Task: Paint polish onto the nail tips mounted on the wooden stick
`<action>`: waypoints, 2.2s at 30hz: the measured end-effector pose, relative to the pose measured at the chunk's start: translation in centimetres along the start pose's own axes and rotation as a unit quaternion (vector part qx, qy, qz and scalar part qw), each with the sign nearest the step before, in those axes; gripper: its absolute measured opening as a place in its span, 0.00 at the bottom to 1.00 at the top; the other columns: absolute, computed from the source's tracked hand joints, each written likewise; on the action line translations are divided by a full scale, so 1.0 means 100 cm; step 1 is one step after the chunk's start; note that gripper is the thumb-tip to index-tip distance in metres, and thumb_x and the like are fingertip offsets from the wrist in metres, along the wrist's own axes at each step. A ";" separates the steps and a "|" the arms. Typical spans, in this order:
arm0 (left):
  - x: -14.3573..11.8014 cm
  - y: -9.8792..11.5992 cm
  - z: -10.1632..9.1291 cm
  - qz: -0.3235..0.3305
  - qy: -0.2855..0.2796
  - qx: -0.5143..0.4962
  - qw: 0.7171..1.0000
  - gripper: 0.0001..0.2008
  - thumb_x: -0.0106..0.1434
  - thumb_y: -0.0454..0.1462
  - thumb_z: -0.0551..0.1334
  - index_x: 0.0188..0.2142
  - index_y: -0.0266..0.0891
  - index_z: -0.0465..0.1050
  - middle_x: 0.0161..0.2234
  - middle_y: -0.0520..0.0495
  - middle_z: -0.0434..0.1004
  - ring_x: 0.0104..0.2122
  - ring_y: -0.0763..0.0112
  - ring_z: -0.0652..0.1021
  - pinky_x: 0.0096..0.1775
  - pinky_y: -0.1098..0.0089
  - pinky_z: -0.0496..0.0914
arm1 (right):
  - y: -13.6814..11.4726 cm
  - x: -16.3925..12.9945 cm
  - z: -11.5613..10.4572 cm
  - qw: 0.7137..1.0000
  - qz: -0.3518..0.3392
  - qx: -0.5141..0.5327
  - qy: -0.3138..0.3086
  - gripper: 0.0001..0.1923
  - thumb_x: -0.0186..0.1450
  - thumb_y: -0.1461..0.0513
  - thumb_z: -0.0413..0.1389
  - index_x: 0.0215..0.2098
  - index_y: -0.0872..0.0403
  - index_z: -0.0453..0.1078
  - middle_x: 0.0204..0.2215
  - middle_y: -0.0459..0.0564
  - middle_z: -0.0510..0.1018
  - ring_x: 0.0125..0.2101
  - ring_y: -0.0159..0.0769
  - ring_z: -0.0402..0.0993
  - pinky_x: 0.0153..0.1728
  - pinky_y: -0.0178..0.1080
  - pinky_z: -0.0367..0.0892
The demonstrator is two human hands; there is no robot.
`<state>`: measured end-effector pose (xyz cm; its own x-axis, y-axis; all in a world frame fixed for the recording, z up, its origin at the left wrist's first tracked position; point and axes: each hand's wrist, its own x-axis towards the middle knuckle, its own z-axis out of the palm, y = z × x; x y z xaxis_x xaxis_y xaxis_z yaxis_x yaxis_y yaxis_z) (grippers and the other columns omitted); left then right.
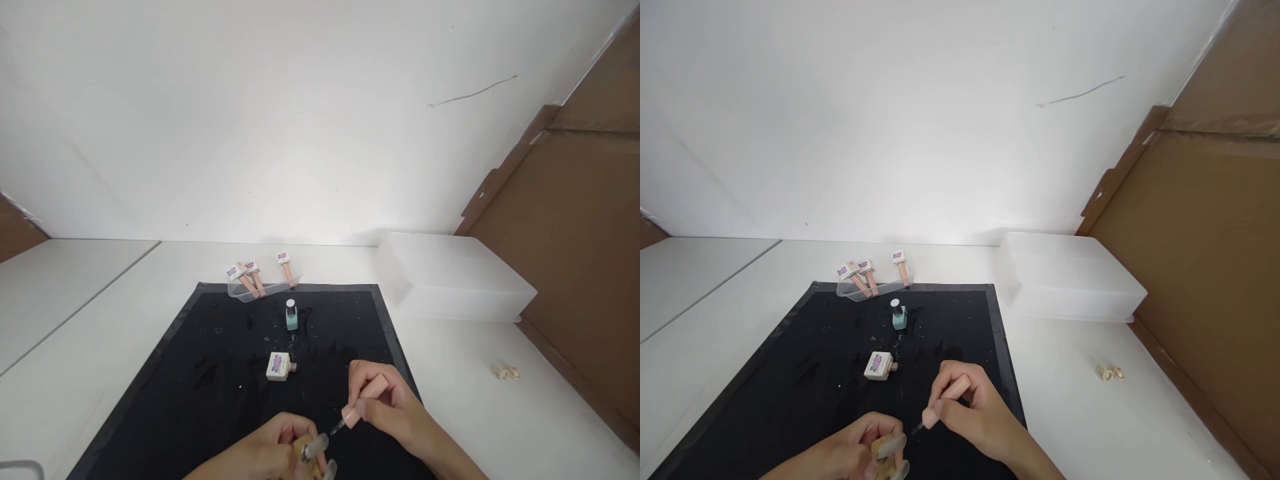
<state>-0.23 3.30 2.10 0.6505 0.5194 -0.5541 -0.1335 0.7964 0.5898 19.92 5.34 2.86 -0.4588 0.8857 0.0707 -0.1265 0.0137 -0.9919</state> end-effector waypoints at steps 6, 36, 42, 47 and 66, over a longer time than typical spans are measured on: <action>-0.001 0.001 -0.002 -0.005 0.009 -0.021 1.000 0.09 0.39 0.31 0.62 0.25 0.37 0.68 0.17 0.55 0.73 0.09 0.85 0.61 0.10 0.75 0.39 | -0.003 -0.002 0.002 0.990 -0.124 -0.043 -0.049 0.03 0.59 0.63 0.58 0.32 0.52 0.74 0.25 0.46 0.70 0.26 0.33 0.65 0.28 0.36 0.58; -0.001 0.001 -0.006 0.005 0.020 -0.042 0.999 0.09 0.40 0.32 0.64 0.25 0.36 0.68 0.17 0.55 0.72 0.10 0.84 0.61 0.11 0.76 0.38 | -0.005 0.001 0.001 0.979 -0.164 -0.121 0.015 0.07 0.57 0.69 0.55 0.25 0.52 0.70 0.18 0.45 0.71 0.23 0.34 0.64 0.26 0.37 0.60; -0.003 0.004 -0.001 -0.004 0.034 -0.023 0.999 0.09 0.39 0.33 0.64 0.24 0.37 0.68 0.15 0.57 0.71 0.09 0.85 0.59 0.10 0.75 0.37 | -0.006 -0.001 0.001 0.986 -0.142 -0.084 -0.012 0.04 0.58 0.66 0.56 0.30 0.52 0.73 0.23 0.46 0.72 0.25 0.34 0.66 0.27 0.36 0.60; -0.005 0.004 0.000 0.004 0.011 -0.013 1.000 0.07 0.41 0.33 0.63 0.24 0.37 0.68 0.13 0.57 0.67 0.09 0.85 0.57 0.10 0.75 0.37 | -0.005 0.003 0.002 0.993 -0.048 -0.100 0.047 0.07 0.56 0.70 0.55 0.24 0.54 0.70 0.22 0.46 0.73 0.25 0.33 0.67 0.27 0.35 0.59; 0.013 -0.010 -0.029 0.220 0.138 0.544 0.798 0.18 0.55 0.44 0.62 0.45 0.43 0.73 0.31 0.51 0.66 0.25 0.74 0.67 0.28 0.72 0.63 | -0.009 0.012 -0.012 0.976 0.058 0.046 0.205 0.15 0.56 0.52 0.60 0.24 0.56 0.70 0.16 0.40 0.63 0.17 0.26 0.55 0.19 0.31 0.55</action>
<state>-1.43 4.05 -0.90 0.5104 0.8426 -0.1719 0.5223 -0.1450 0.8403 20.60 6.92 3.68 -0.0860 0.9904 -0.1081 -0.1816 -0.1223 -0.9757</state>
